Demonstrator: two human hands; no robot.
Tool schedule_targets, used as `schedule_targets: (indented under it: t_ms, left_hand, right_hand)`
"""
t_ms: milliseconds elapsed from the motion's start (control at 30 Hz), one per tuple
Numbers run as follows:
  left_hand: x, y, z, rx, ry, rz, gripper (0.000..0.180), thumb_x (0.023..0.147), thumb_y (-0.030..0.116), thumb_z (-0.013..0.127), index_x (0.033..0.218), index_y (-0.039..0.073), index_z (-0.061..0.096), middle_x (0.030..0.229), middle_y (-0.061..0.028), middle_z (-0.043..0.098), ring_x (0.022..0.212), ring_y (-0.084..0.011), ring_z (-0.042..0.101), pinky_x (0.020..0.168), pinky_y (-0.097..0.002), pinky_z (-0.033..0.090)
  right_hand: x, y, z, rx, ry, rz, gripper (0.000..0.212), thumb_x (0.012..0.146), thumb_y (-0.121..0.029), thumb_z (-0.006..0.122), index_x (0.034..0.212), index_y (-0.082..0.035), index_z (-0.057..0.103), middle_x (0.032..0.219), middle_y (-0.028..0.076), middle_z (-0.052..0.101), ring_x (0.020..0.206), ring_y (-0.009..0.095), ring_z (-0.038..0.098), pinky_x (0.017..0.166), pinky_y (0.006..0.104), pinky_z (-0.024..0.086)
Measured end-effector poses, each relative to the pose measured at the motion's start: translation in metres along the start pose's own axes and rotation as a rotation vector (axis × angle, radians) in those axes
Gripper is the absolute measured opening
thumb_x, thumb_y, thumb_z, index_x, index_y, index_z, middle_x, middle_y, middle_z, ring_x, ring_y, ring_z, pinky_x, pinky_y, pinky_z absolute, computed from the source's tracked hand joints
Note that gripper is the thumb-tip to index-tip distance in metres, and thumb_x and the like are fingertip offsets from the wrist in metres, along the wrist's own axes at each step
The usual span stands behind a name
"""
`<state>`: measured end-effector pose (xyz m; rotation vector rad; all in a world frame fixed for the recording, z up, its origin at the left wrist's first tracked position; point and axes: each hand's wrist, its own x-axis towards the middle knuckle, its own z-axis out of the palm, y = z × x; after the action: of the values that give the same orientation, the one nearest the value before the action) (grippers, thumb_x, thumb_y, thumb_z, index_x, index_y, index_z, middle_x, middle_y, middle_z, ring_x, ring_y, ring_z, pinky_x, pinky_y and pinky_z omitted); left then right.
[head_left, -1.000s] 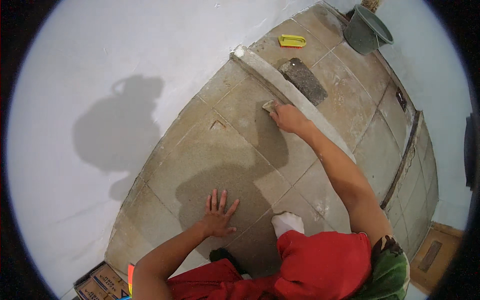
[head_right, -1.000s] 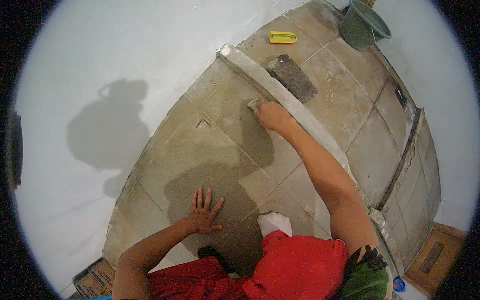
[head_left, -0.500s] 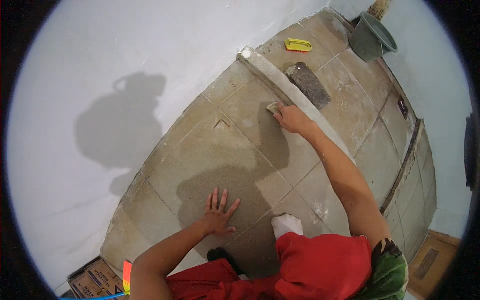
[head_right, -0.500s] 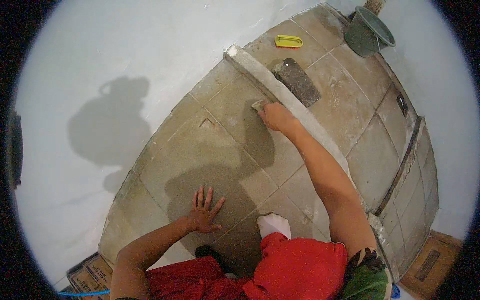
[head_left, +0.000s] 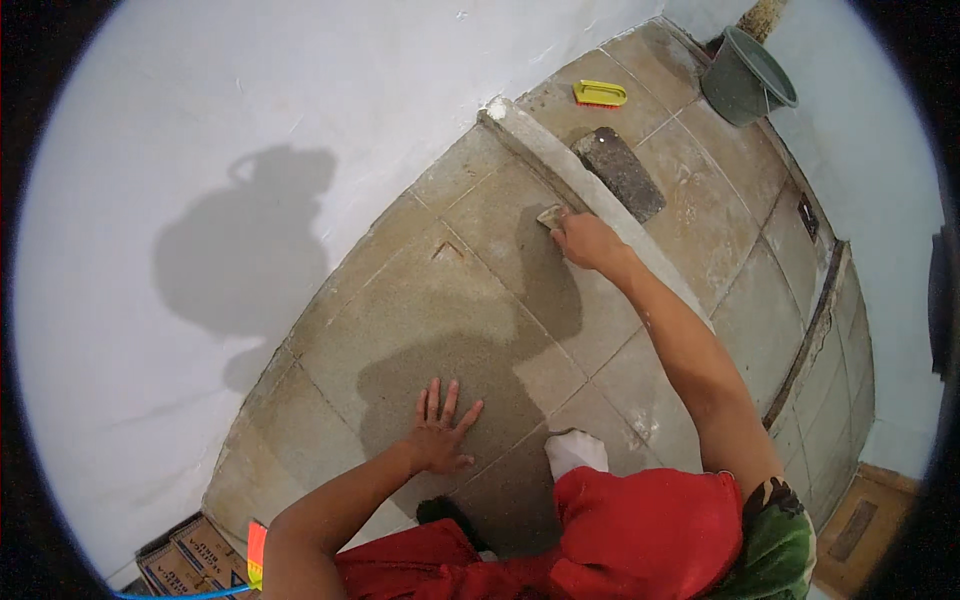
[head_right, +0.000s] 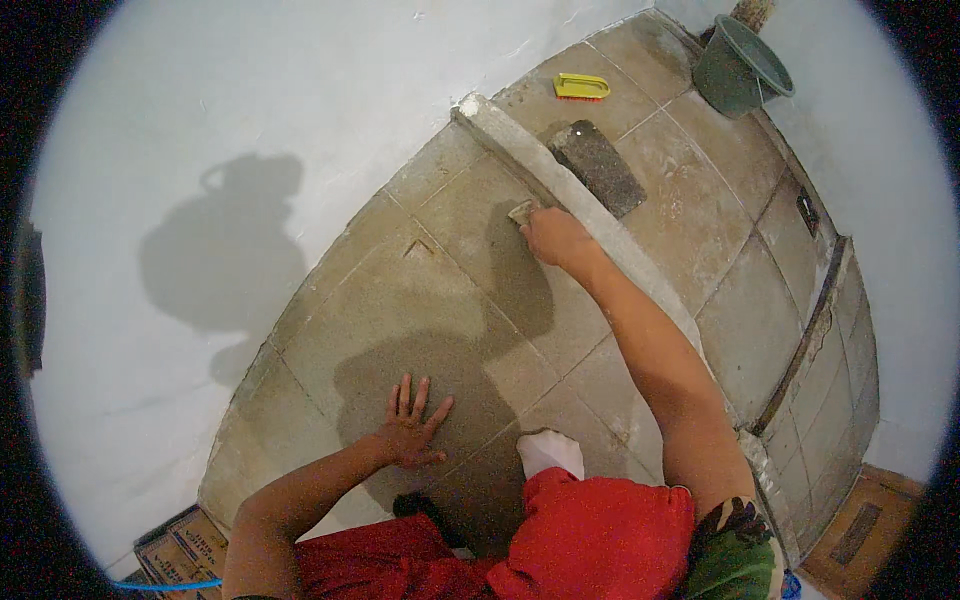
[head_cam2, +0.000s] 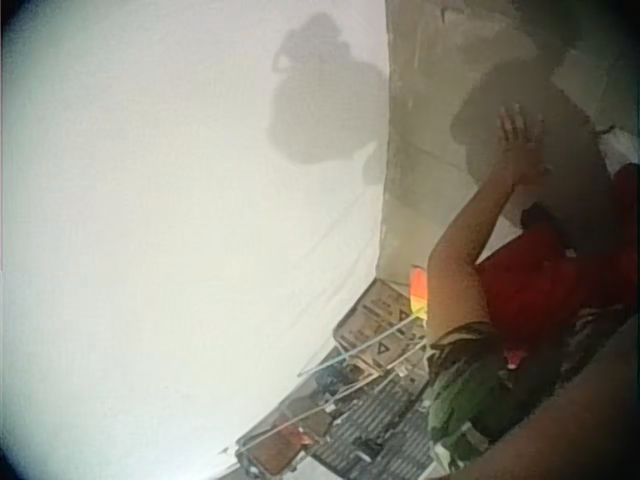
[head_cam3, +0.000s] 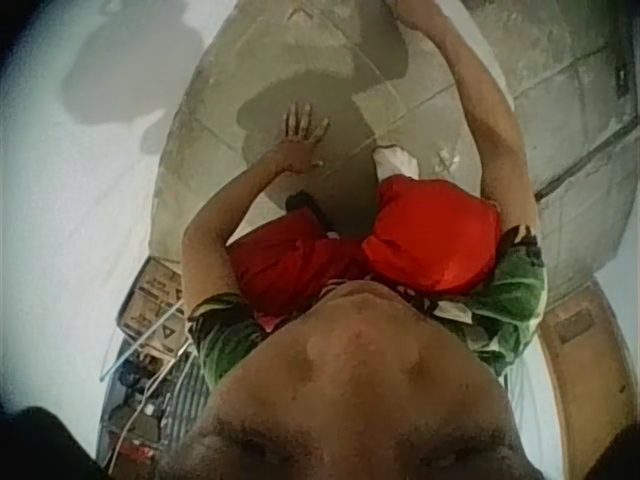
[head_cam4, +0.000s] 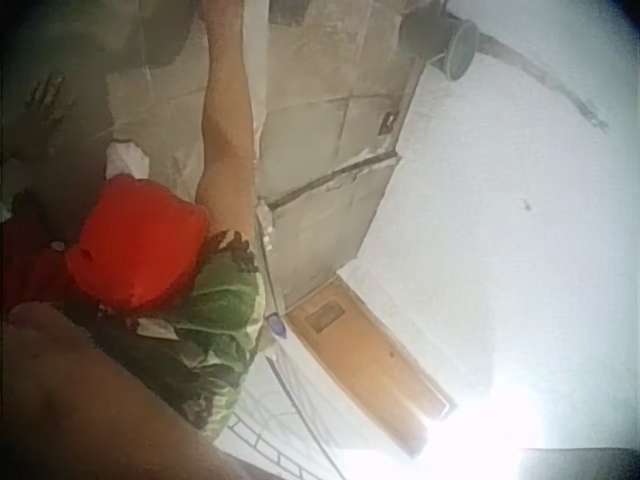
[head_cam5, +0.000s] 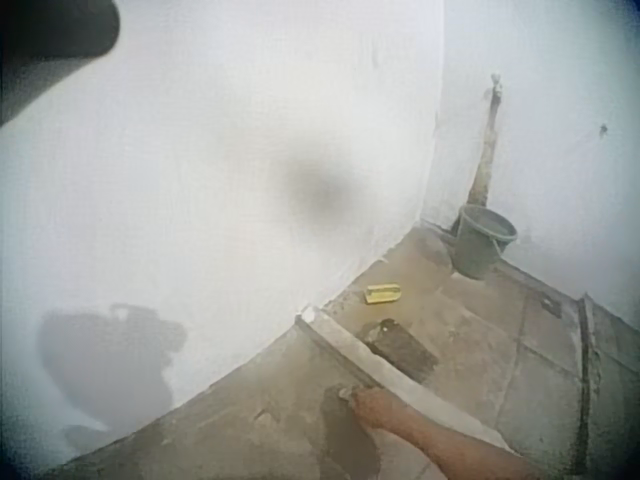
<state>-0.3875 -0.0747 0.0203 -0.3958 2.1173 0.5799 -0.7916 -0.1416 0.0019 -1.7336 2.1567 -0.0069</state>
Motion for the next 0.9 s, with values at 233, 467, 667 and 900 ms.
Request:
schedule_targets:
  t_ms: [233, 467, 667, 900]
  left_hand:
    - [0.004, -0.006, 0.014, -0.001, 0.046, 0.018, 0.102, 0.090, 0.068, 0.054, 0.160, 0.024, -0.005, 0.160, -0.0293, -0.021, 0.143, -0.0539, -0.025, 0.115, -0.0658, -0.008]
    - [0.002, -0.003, 0.006, -0.026, 0.025, 0.023, 0.100, 0.092, 0.062, 0.056, 0.160, 0.026, -0.007, 0.161, -0.0264, -0.020, 0.144, -0.0518, -0.025, 0.116, -0.0634, -0.009]
    - [0.005, -0.008, 0.018, 0.020, 0.123, 0.064, 0.103, 0.088, 0.068, 0.057, 0.161, 0.025, 0.000, 0.160, -0.0319, -0.014, 0.144, -0.0564, -0.019, 0.114, -0.0687, -0.005]
    - [0.009, -0.009, 0.020, -0.010, 0.102, 0.059, 0.104, 0.087, 0.067, 0.059, 0.161, 0.024, -0.001, 0.160, -0.0324, -0.015, 0.143, -0.0577, -0.020, 0.114, -0.0690, -0.005]
  right_hand:
    - [0.010, -0.019, 0.002, 0.025, 0.007, 0.020, 0.056, 0.100, -0.029, 0.050, 0.134, 0.015, 0.046, 0.092, 0.030, 0.068, 0.090, 0.047, 0.066, 0.082, 0.0526, 0.053]
    - [0.056, -0.023, 0.001, 0.037, 0.075, 0.006, 0.055, 0.100, -0.028, 0.048, 0.132, 0.017, 0.046, 0.095, 0.029, 0.069, 0.093, 0.042, 0.068, 0.079, 0.0504, 0.056]
    - [0.073, -0.024, 0.006, 0.069, 0.163, 0.041, 0.047, 0.100, -0.029, 0.049, 0.121, 0.013, 0.056, 0.088, 0.027, 0.070, 0.086, 0.044, 0.069, 0.076, 0.0523, 0.055]
    - [-0.056, -0.037, 0.044, -0.093, 0.077, -0.009, 0.055, 0.100, -0.026, 0.048, 0.138, 0.013, 0.044, 0.085, 0.024, 0.070, 0.074, 0.043, 0.067, 0.070, 0.0503, 0.055]
